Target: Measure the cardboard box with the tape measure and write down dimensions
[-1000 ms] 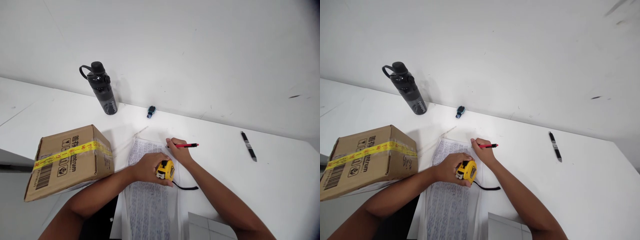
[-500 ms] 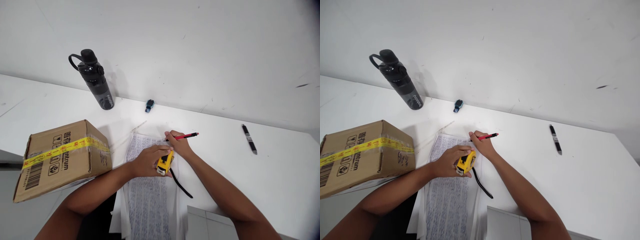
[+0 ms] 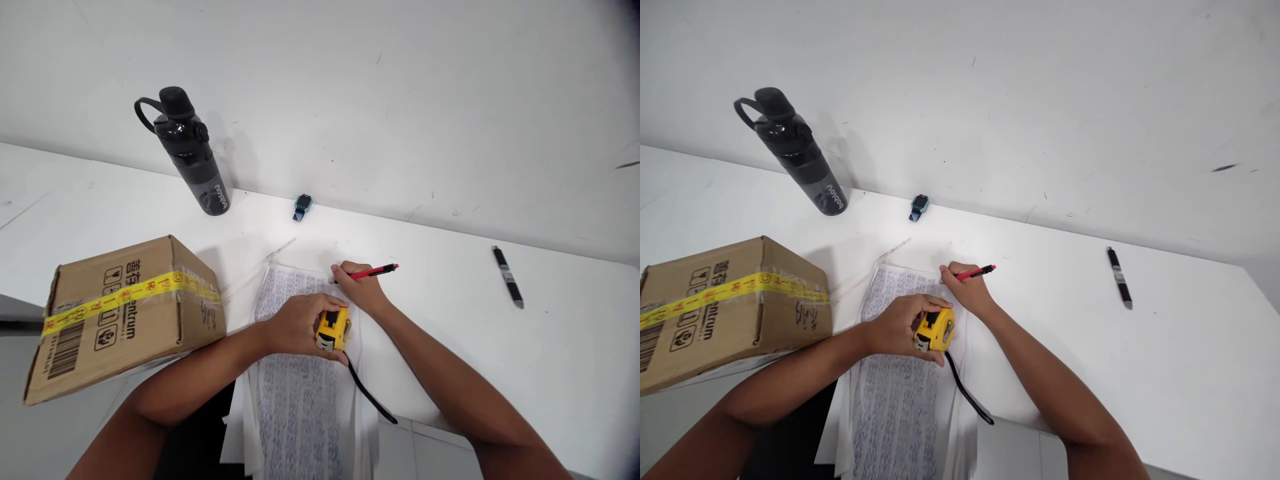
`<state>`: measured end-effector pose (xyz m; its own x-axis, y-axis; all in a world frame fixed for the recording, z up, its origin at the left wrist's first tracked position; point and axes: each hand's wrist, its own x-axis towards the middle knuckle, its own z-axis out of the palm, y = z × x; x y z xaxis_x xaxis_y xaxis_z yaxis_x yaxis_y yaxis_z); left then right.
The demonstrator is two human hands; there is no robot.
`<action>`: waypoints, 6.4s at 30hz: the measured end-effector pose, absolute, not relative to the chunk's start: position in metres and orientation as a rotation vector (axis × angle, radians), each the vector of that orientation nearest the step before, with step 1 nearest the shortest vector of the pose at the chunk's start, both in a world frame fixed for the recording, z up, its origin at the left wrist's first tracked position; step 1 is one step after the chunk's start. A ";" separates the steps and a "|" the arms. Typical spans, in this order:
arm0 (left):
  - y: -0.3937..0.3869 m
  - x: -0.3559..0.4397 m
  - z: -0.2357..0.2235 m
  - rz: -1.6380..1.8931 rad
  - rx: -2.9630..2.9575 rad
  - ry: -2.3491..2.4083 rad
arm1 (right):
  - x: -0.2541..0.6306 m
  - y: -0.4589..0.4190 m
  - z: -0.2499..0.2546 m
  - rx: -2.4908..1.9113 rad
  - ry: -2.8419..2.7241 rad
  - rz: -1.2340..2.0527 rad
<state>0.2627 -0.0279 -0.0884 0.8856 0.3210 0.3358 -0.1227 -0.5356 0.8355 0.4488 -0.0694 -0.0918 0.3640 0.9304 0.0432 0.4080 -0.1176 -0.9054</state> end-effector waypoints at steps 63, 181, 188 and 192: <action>-0.027 0.260 -0.071 0.208 1.972 0.286 | 0.443 -0.069 -0.088 -1.697 -1.125 0.532; 0.051 0.034 0.066 0.326 2.541 1.698 | 0.157 -0.138 0.031 -1.724 -1.715 -0.146; 0.029 0.038 0.078 0.559 2.481 1.701 | 0.157 -0.140 0.019 -1.699 -1.735 -0.173; -0.017 0.039 0.101 0.901 2.423 1.499 | 0.174 -0.141 0.010 -1.613 -1.598 -0.084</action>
<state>0.0395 -0.0172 0.1015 0.3185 0.8549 0.4095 0.7627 -0.4876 0.4248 0.1739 -0.1415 0.0098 0.1842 0.7931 0.5806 0.8495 0.1687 -0.4999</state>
